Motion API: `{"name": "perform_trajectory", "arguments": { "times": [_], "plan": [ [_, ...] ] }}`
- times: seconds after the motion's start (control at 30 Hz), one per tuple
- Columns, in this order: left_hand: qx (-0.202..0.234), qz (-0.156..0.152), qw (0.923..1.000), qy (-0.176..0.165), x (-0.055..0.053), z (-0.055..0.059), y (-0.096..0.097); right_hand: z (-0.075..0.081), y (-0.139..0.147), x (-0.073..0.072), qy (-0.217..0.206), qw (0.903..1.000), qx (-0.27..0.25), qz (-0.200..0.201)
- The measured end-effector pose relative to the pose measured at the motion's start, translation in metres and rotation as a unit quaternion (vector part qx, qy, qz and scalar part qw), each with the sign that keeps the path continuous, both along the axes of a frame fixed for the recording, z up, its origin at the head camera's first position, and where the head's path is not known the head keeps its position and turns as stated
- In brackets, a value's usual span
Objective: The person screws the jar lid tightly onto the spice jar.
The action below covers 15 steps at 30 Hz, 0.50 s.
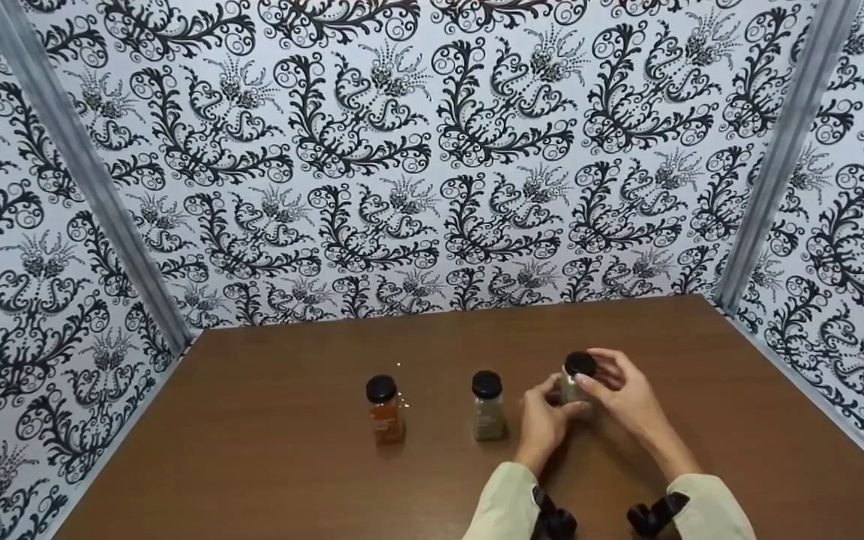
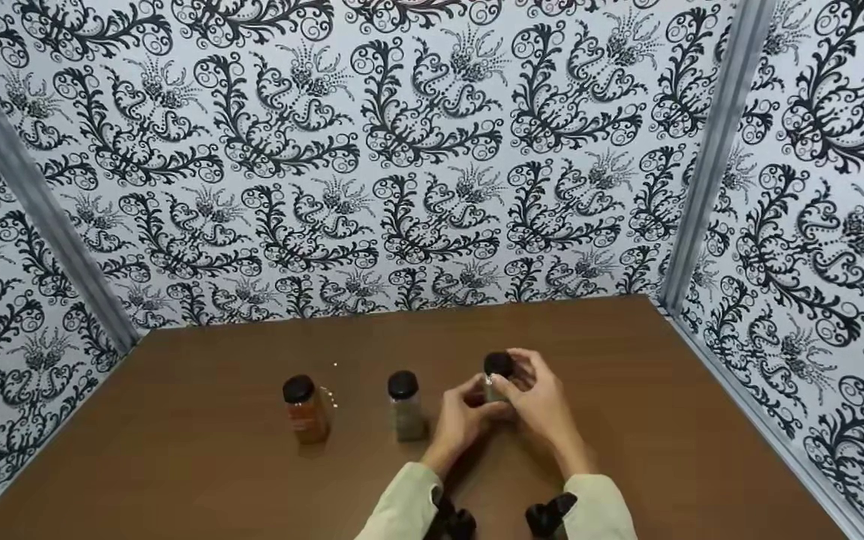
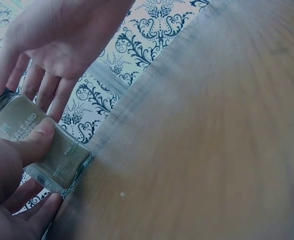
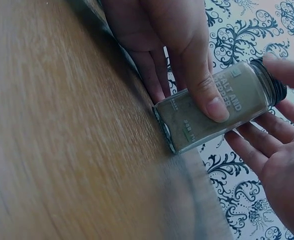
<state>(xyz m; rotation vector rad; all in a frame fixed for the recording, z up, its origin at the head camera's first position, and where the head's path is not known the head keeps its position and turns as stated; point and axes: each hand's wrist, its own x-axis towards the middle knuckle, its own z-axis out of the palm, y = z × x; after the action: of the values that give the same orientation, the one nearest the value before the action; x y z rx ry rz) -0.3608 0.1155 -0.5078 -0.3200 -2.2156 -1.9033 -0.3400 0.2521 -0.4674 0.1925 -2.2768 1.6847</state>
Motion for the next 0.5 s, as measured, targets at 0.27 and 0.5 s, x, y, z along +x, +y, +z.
{"name": "perform_trajectory", "arguments": {
  "times": [0.27, 0.5],
  "plan": [
    [0.003, -0.008, 1.0, 0.005, -0.0005, 0.0002, 0.0002, -0.0009, 0.0042, -0.0016, 0.02, 0.9994, 0.026, 0.0],
    [0.011, -0.002, 0.9999, -0.003, -0.0002, -0.0013, 0.0014, -0.0017, 0.0011, -0.0016, 0.018, 0.9998, 0.003, -0.011]
  ]
}}
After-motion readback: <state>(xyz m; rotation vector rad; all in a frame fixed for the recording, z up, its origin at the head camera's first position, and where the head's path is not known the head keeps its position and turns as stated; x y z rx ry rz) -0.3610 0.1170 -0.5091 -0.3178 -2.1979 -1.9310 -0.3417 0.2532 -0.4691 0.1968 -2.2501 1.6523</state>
